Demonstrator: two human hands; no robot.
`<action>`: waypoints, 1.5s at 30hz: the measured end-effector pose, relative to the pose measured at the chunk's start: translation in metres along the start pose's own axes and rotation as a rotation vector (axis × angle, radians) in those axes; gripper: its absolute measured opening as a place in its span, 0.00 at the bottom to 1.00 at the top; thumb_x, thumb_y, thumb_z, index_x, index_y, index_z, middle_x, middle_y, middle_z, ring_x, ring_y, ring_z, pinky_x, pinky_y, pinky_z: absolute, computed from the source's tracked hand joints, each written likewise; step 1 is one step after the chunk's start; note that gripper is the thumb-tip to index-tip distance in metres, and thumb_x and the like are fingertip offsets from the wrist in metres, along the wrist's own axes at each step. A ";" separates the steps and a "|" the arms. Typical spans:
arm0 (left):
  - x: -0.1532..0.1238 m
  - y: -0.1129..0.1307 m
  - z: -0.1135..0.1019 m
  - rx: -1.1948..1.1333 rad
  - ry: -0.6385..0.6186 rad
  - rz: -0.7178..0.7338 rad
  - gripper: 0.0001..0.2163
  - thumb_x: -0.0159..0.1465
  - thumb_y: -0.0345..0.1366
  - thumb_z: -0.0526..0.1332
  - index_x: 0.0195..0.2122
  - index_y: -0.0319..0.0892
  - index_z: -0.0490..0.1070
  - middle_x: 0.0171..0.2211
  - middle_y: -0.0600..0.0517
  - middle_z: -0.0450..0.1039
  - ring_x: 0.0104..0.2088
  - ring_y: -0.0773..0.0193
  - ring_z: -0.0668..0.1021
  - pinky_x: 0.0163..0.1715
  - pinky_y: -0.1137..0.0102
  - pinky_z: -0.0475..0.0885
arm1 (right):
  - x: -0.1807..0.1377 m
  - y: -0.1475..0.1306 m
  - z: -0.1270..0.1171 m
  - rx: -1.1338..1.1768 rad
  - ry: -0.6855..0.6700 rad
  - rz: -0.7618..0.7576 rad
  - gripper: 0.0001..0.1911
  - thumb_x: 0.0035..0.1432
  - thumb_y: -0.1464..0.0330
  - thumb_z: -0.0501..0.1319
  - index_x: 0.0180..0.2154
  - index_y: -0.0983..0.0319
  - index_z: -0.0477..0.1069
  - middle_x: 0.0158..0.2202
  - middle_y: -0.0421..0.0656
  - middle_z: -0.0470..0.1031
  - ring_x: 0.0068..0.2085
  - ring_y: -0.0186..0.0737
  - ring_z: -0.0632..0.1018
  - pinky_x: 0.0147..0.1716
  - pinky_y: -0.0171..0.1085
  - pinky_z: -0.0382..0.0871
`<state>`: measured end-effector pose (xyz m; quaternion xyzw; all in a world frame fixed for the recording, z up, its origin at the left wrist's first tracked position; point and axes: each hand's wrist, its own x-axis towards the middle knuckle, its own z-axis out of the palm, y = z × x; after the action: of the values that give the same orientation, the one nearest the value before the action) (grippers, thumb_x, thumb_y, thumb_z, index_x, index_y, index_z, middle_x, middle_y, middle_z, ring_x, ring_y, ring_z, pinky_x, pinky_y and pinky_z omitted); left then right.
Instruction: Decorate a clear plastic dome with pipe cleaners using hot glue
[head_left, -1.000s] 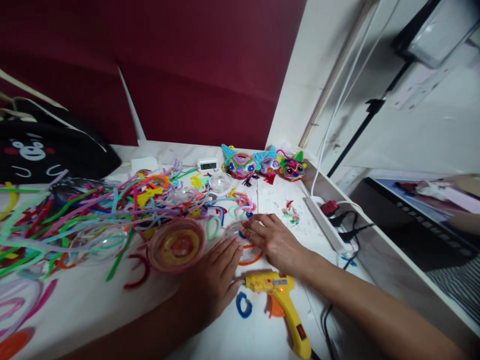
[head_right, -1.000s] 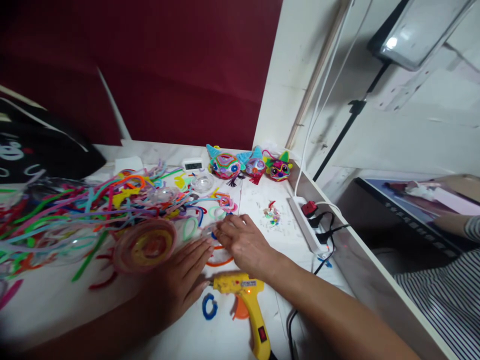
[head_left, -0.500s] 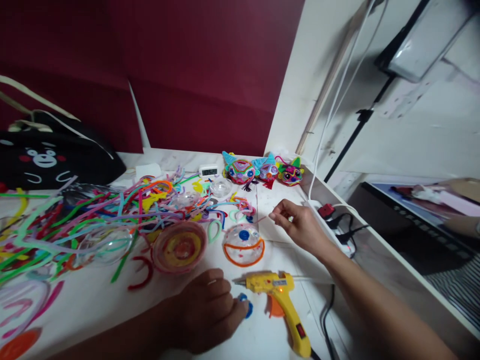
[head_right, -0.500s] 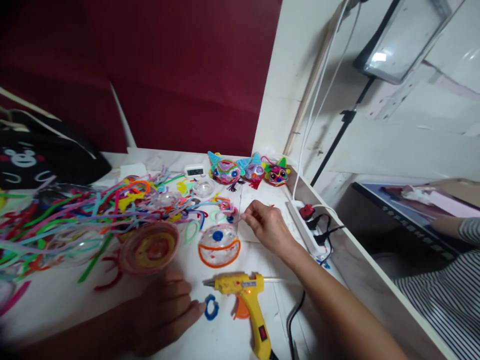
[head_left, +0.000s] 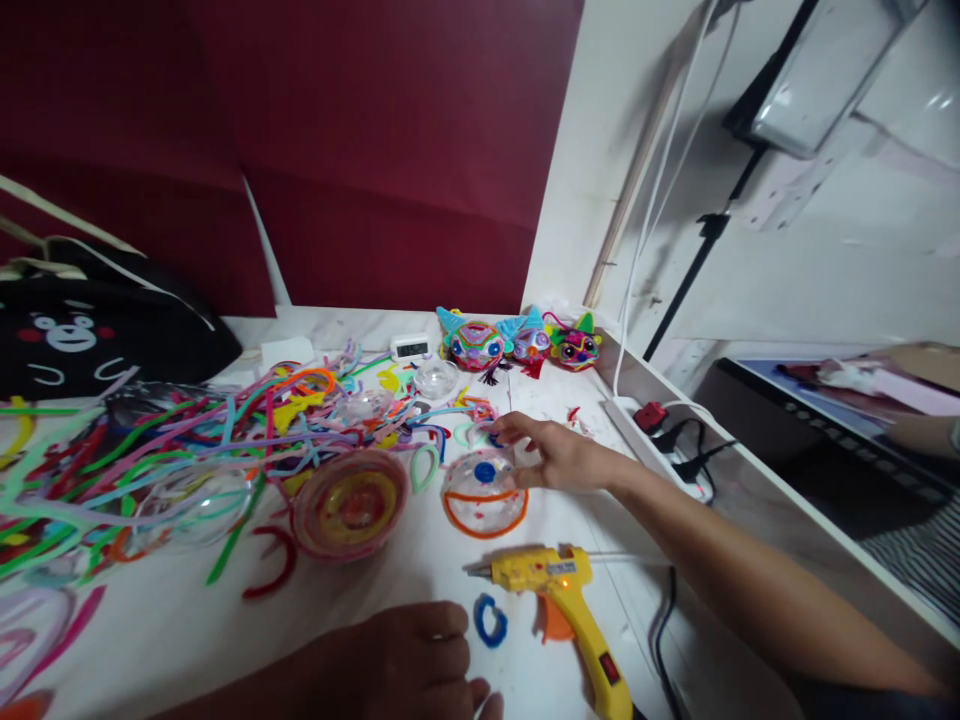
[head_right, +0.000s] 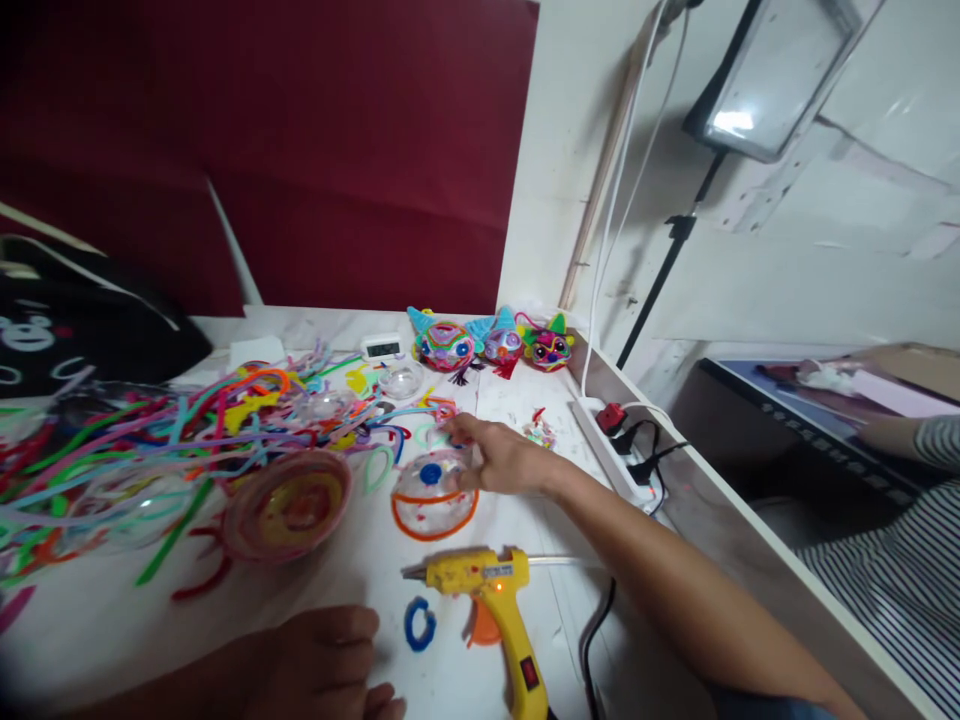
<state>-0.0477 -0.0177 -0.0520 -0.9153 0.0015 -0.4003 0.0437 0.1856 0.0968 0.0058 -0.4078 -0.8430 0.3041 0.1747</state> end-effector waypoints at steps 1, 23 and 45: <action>0.004 -0.001 -0.003 -0.001 -0.017 0.011 0.13 0.61 0.20 0.57 0.21 0.38 0.71 0.14 0.59 0.62 0.16 0.74 0.61 0.26 0.73 0.71 | 0.000 -0.001 0.003 -0.012 -0.039 0.000 0.39 0.47 0.60 0.70 0.58 0.62 0.60 0.53 0.51 0.72 0.50 0.48 0.75 0.49 0.44 0.68; 0.006 -0.003 -0.010 0.014 -0.185 -0.010 0.08 0.64 0.25 0.56 0.39 0.35 0.75 0.19 0.53 0.70 0.22 0.66 0.72 0.45 0.61 0.77 | 0.001 -0.017 -0.005 -0.206 0.366 -0.483 0.55 0.46 0.63 0.71 0.67 0.59 0.40 0.64 0.56 0.55 0.64 0.55 0.61 0.60 0.53 0.57; 0.051 -0.024 -0.048 -0.664 0.682 -1.411 0.18 0.60 0.42 0.63 0.49 0.41 0.67 0.18 0.57 0.68 0.14 0.72 0.66 0.12 0.79 0.56 | -0.019 -0.046 -0.014 -0.316 0.643 -0.681 0.52 0.50 0.60 0.68 0.67 0.58 0.39 0.64 0.54 0.56 0.64 0.56 0.59 0.61 0.55 0.55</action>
<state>-0.0488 0.0000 0.0199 -0.4965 -0.4390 -0.5666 -0.4896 0.1780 0.0647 0.0450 -0.2038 -0.8677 -0.0432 0.4514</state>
